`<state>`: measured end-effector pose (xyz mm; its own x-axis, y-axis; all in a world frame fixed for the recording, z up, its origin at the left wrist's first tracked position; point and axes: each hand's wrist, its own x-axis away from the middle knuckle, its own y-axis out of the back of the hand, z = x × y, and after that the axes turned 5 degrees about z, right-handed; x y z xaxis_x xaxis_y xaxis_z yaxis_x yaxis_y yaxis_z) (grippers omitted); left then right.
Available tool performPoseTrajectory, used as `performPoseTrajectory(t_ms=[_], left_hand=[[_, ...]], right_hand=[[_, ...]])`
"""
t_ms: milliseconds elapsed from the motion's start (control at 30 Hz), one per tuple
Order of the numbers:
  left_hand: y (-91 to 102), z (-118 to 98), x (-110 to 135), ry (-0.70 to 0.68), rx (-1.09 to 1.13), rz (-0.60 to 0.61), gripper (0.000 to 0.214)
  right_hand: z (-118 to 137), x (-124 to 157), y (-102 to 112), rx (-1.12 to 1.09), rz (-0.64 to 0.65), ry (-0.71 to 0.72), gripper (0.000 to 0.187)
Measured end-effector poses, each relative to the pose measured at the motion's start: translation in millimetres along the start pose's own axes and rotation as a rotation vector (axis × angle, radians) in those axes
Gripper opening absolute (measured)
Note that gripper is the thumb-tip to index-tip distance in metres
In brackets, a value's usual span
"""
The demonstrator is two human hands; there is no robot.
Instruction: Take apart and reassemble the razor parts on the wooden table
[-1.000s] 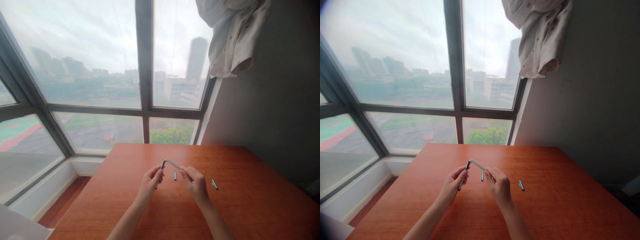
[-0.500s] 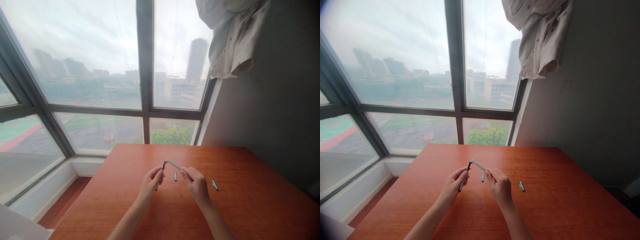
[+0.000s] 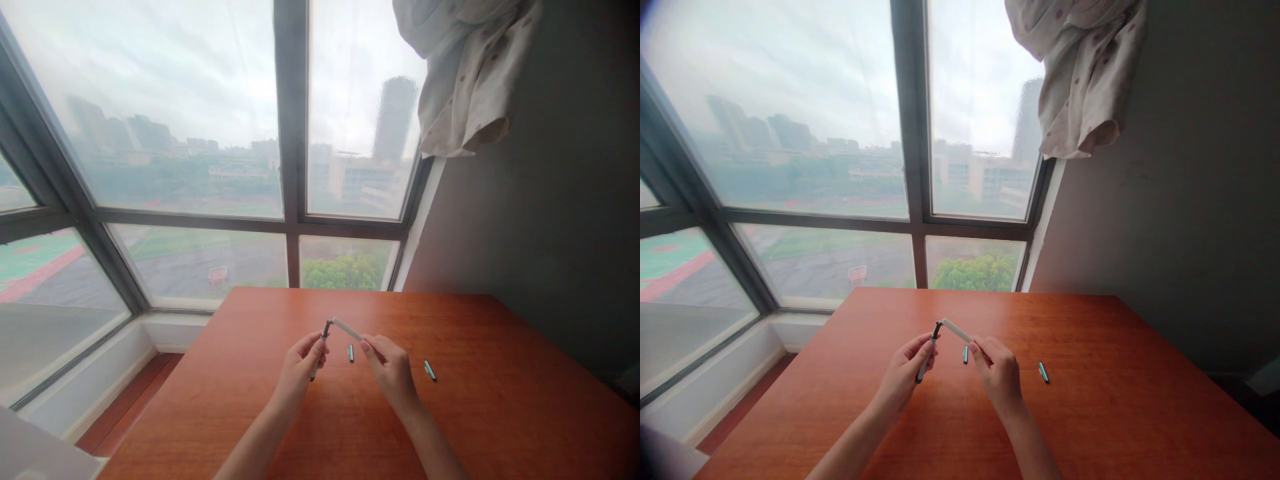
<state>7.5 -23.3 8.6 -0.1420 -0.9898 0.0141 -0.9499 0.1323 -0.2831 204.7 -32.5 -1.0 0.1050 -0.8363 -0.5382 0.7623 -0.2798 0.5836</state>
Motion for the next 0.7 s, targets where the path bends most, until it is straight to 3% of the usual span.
performPoseTrajectory(t_ms=[700], left_hand=[[0.6, -2.0, -0.1, -0.010, -0.019, -0.009, 0.047]], right_hand=[[3.7, 0.0, 0.4, -0.016, 0.000, 0.001, 0.039]])
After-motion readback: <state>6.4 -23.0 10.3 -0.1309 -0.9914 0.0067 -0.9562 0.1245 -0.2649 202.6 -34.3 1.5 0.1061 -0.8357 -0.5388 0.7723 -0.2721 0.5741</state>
